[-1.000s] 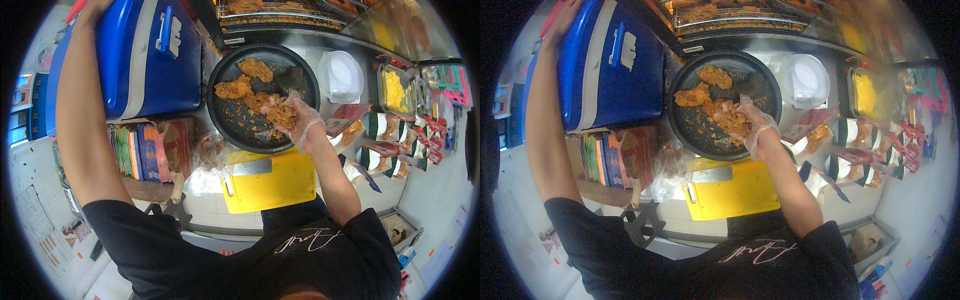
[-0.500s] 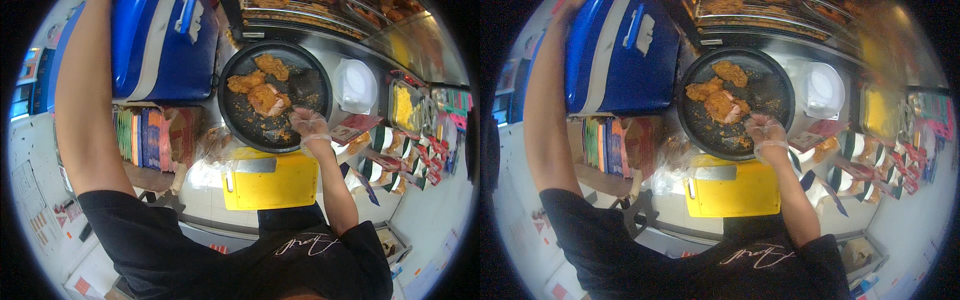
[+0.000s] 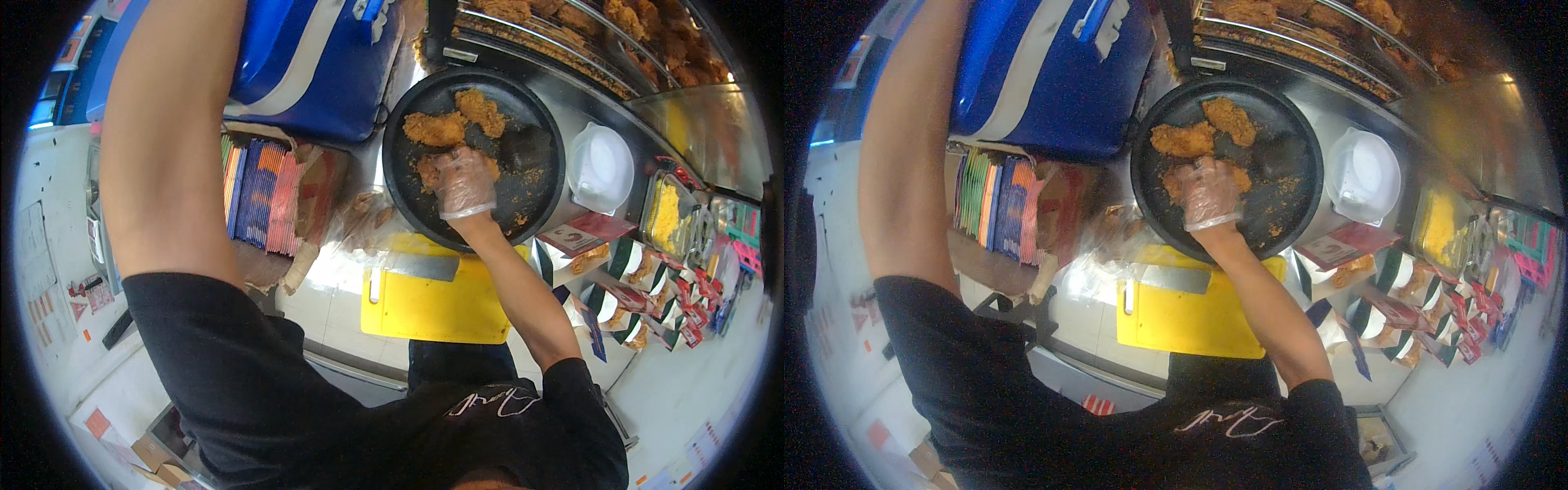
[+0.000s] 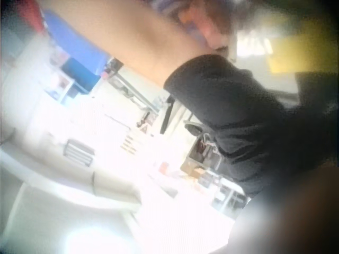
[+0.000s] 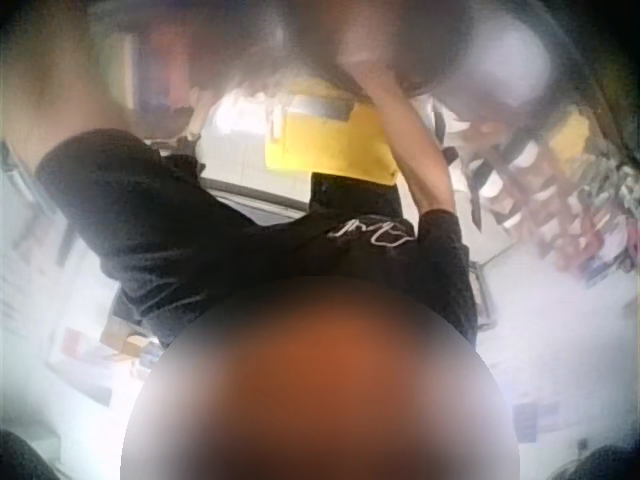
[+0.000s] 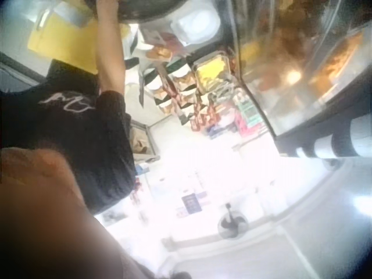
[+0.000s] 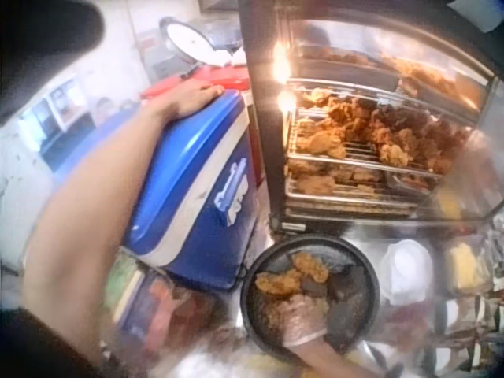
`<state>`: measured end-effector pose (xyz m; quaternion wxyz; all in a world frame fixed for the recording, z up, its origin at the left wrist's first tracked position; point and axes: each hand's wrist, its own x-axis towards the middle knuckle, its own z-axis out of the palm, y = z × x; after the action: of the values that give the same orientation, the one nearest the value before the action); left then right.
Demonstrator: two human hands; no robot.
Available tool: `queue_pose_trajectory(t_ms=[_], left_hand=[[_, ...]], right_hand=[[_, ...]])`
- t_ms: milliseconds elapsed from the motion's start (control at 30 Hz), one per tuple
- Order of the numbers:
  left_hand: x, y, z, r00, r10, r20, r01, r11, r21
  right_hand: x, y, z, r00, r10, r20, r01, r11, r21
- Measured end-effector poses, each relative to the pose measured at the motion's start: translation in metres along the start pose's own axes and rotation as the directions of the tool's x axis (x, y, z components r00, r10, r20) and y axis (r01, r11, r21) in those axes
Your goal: The person packs fried chicken pieces from a display warmer into small plastic bags and then into paper bags. They repeatedly reach for chicken, place it in a plastic bag, and transfer it to a paper bag on the counter.
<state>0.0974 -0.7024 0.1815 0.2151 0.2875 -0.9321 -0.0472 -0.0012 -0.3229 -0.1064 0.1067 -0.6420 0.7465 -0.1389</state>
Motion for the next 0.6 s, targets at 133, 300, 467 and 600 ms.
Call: queue_pose_trajectory(t_ms=[133, 300, 467, 600], left_hand=[[-0.004, 0.0, -0.002, 1.0, -0.002, 0.002, 0.002, 1.0, 0.003], [0.002, 0.001, 0.0, 1.0, 0.007, 0.0, -0.007, 1.0, -0.004], [0.011, -0.005, 0.005, 1.0, 0.01, 0.004, -0.01, 1.0, -0.011], [0.01, -0.017, 0.004, 1.0, -0.006, 0.007, 0.006, 1.0, -0.005]], right_hand=[[-0.01, -0.014, 0.011, 0.988, -0.043, -0.149, 0.062, 0.99, 0.129], [0.006, -0.008, 0.019, 0.999, -0.034, 0.037, 0.028, 0.986, 0.162], [-0.004, 0.008, 0.029, 0.997, 0.032, -0.076, -0.001, 0.928, 0.373], [-0.042, 0.015, -0.02, 0.932, 0.347, -0.105, -0.136, 0.602, 0.787]])
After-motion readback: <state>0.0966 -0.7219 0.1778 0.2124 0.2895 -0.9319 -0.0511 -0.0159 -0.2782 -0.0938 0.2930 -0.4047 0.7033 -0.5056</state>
